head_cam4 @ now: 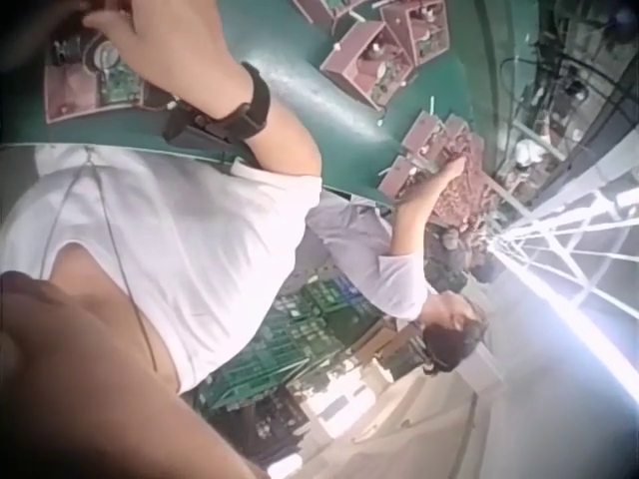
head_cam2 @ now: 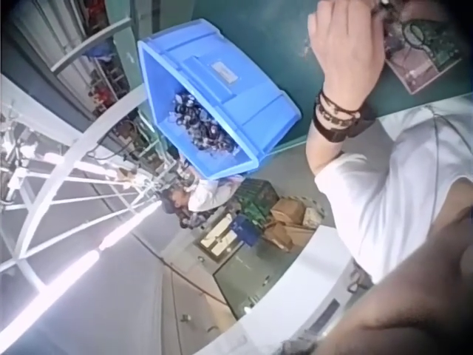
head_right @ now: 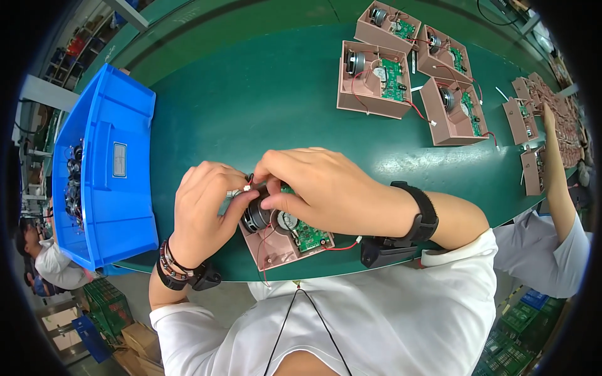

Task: The person assembles electronic devices by hand, picking up a speaker from a blue bin, fitting it into a plastic housing, and connecting its wires to a circuit board. They repeat this process, moving completed housings aside on the table and reaching back into the bin for more speakers.

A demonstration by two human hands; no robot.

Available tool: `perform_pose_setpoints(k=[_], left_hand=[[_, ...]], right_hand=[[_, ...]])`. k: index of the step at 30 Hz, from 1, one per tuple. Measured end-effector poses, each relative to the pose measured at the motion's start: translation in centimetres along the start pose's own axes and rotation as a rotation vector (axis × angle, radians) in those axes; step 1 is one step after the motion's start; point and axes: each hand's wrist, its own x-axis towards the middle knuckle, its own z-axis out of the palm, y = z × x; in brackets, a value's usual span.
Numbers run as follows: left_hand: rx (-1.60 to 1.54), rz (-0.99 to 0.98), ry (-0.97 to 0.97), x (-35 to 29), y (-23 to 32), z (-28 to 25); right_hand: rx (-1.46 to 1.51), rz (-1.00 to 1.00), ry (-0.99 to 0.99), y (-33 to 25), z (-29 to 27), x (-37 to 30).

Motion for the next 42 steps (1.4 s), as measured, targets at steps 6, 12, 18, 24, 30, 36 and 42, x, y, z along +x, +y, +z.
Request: perform_pose_setpoints(k=[6,12,18,24,30,36,42], left_hand=[[-0.081,0.05,0.059,0.3,0.5,0.6],[-0.056,0.104,0.122,-0.6,0.4,1.4],[-0.105,0.017,0.194,-0.9,0.4,1.2],[-0.132,0.057,0.188,-1.2,0.3,1.5],[-0.146,0.08,0.197,-1.4,0.4,1.8],[-0.156,0.081,0.197,-1.4,0.3,1.9],[-0.213,-0.037,0.218,-1.4,0.2,1.9]], right_hand=[[0.036,0.0,0.041,0.4,-0.6,0.2],[0.137,0.007,-0.173,-0.5,-2.3,0.4],[0.055,0.03,-0.196,0.3,-1.9,0.2],[-0.256,0.003,-0.005,0.7,0.0,-0.1],[-0.385,-0.079,0.08,0.6,0.4,-0.1],[-0.276,-0.02,0.023,0.9,-0.1,-0.1],[0.04,0.188,-0.119,0.6,-1.0,0.1]])
